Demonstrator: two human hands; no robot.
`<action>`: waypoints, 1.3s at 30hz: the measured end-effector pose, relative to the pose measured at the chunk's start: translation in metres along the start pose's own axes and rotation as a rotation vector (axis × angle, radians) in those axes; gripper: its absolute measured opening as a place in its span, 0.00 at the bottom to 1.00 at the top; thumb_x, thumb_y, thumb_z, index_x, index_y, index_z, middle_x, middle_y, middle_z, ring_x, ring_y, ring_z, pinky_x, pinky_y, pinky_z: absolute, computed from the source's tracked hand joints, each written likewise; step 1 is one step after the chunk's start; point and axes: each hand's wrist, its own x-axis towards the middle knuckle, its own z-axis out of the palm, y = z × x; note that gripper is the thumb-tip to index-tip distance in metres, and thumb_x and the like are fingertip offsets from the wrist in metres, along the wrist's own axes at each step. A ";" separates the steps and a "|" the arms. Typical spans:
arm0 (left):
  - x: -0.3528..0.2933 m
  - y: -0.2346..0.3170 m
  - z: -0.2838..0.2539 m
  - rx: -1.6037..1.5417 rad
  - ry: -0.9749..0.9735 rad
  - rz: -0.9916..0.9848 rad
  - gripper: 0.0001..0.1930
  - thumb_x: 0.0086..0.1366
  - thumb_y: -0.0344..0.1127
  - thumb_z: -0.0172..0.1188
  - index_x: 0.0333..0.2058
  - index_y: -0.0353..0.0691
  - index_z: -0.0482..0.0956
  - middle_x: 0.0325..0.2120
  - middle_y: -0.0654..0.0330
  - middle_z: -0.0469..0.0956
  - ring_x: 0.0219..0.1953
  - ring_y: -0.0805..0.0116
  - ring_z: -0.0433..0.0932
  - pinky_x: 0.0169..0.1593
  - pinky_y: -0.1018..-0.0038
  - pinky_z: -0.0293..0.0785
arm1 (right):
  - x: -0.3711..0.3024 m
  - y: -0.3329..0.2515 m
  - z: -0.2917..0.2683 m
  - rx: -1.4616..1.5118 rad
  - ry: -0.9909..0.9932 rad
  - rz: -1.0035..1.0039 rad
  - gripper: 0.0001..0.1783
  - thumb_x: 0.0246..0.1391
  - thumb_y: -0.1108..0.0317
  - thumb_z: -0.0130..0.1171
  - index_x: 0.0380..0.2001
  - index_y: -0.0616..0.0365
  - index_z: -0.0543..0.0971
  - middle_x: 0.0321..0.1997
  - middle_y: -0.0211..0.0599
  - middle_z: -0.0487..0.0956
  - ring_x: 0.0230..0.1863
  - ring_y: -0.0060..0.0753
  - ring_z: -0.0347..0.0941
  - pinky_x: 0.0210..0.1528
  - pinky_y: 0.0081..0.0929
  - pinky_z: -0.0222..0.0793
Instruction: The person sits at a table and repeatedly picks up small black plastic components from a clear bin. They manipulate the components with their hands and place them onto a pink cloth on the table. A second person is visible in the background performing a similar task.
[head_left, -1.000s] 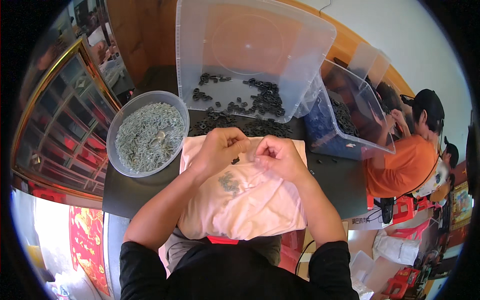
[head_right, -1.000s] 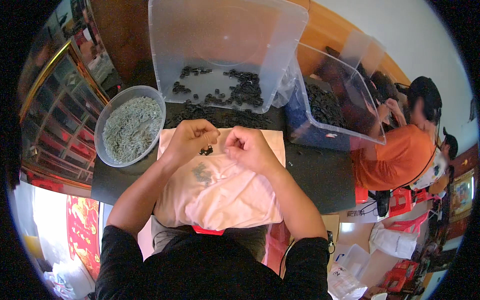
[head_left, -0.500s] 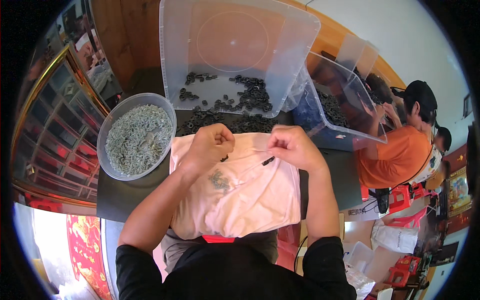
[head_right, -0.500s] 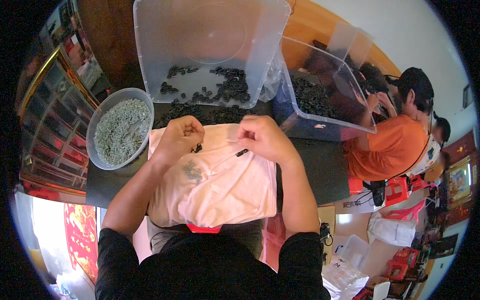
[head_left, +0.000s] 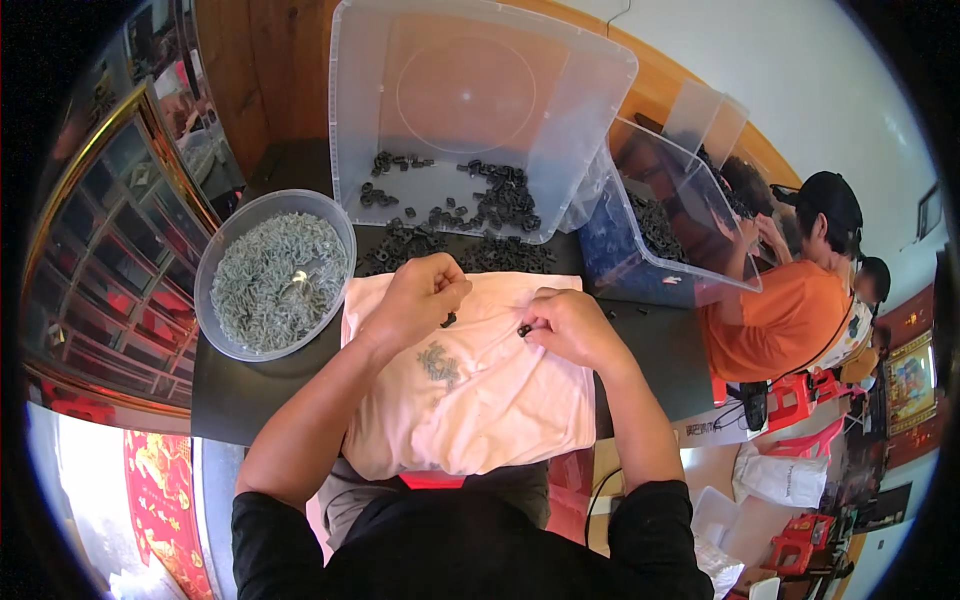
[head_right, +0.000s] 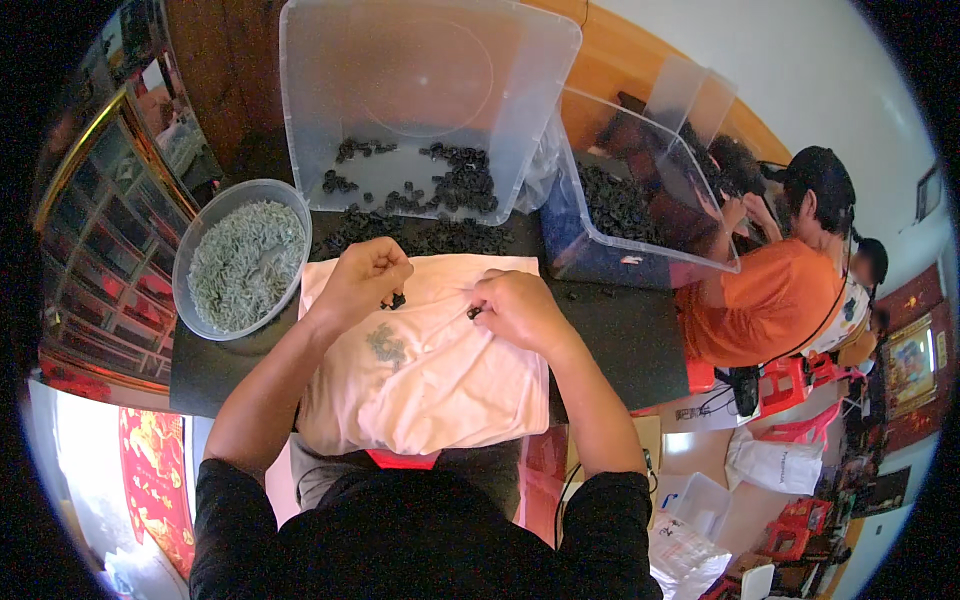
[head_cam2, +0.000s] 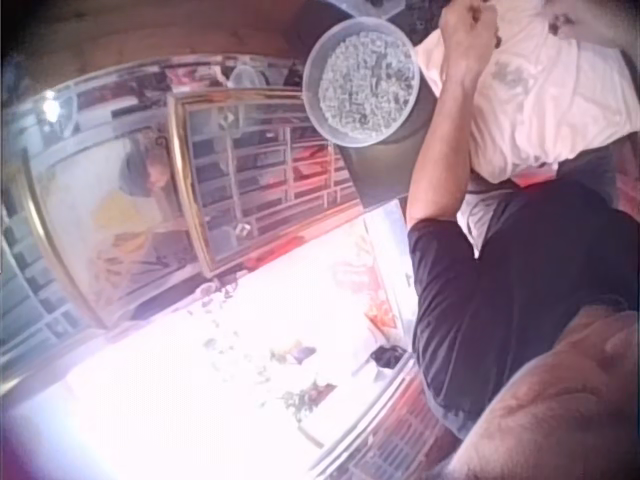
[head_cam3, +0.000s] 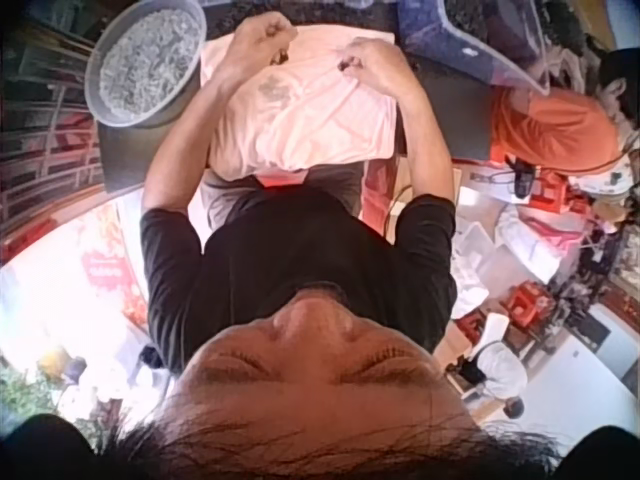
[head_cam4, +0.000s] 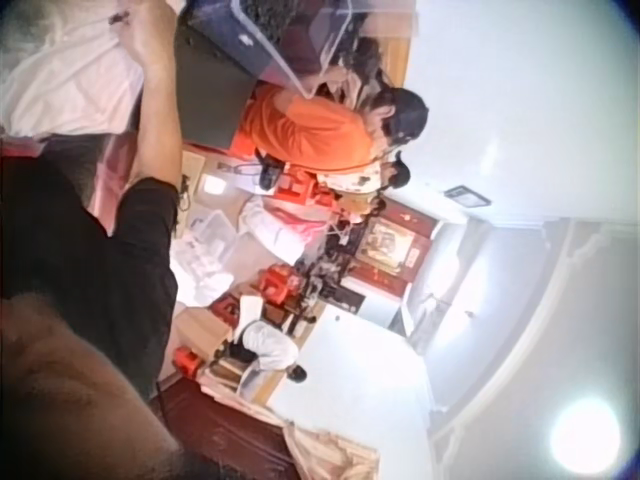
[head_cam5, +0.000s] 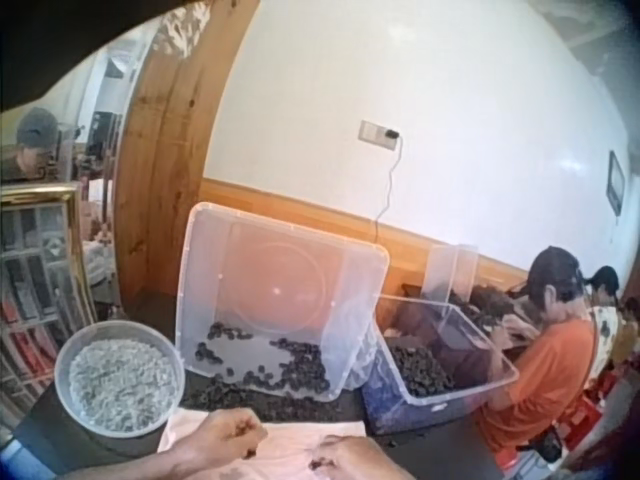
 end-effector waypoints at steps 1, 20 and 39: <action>0.000 0.000 0.000 -0.022 -0.012 -0.013 0.03 0.59 0.28 0.53 0.26 0.37 0.70 0.17 0.66 0.71 0.18 0.82 0.67 0.20 0.85 0.62 | 0.001 0.000 0.001 -0.012 -0.011 -0.018 0.09 0.32 0.74 0.62 0.24 0.60 0.76 0.25 0.36 0.74 0.24 0.35 0.71 0.26 0.29 0.66; -0.004 0.009 0.002 -0.327 -0.193 -0.116 0.04 0.59 0.31 0.56 0.29 0.38 0.72 0.21 0.65 0.74 0.21 0.81 0.69 0.25 0.84 0.65 | 0.006 -0.002 -0.011 0.917 0.206 0.162 0.05 0.42 0.85 0.55 0.24 0.67 0.72 0.29 0.34 0.73 0.28 0.19 0.72 0.28 0.16 0.71; -0.005 0.005 0.008 -0.574 -0.092 -0.087 0.05 0.62 0.33 0.53 0.30 0.38 0.71 0.21 0.65 0.74 0.22 0.80 0.71 0.26 0.84 0.66 | 0.030 -0.035 0.028 0.898 0.415 0.055 0.04 0.46 0.82 0.55 0.29 0.66 0.75 0.27 0.29 0.71 0.25 0.14 0.67 0.25 0.13 0.63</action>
